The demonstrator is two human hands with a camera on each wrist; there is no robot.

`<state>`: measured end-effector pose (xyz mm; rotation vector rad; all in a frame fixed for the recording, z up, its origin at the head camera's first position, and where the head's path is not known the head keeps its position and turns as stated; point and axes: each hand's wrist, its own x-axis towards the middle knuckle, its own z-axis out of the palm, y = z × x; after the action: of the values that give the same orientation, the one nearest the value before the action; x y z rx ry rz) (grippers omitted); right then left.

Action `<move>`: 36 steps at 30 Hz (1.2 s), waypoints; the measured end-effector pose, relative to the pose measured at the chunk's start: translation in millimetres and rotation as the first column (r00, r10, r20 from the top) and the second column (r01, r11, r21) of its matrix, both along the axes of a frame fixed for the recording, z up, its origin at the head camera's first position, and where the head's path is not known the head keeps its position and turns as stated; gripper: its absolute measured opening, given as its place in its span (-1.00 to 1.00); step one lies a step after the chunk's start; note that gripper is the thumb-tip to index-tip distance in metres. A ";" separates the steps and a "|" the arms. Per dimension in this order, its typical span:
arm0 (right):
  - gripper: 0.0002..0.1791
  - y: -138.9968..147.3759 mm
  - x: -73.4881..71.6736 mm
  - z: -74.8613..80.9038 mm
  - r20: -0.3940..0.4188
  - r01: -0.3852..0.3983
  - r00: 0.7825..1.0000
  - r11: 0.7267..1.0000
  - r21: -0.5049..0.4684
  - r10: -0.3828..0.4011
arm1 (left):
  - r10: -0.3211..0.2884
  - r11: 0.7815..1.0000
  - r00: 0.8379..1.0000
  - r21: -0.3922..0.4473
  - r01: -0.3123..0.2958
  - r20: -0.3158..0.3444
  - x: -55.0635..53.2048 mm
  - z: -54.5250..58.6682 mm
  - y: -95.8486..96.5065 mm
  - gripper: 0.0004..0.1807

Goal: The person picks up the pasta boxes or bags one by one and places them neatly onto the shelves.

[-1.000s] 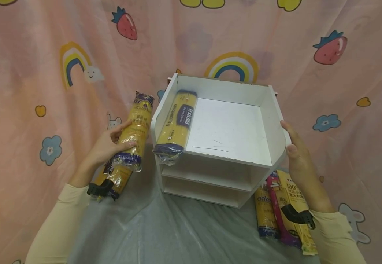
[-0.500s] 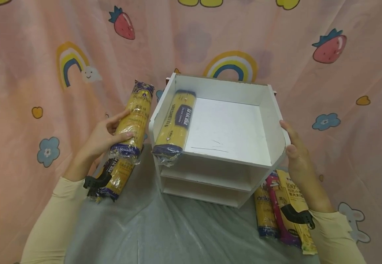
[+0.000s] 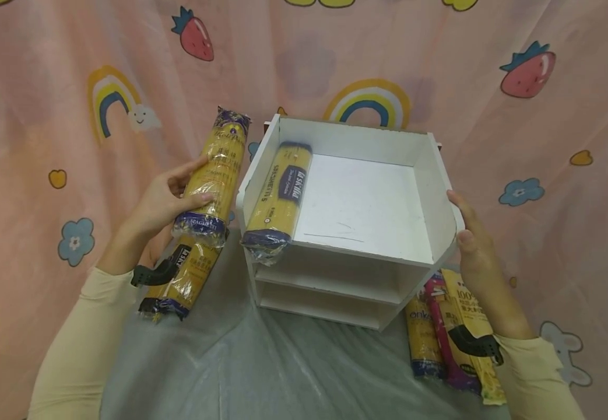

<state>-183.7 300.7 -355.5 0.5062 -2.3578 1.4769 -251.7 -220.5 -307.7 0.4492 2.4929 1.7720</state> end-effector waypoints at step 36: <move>-0.37 0.4 0.5 0.0 -0.004 0.037 0.999 0.999 0.033 -0.037 | -0.083 0.972 0.997 0.219 0.082 -0.006 7.9 74.1 28.0 -0.26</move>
<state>-183.2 301.1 -355.5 0.4698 -2.3796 1.4225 -243.8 -192.5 -233.6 0.5523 2.2495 2.0206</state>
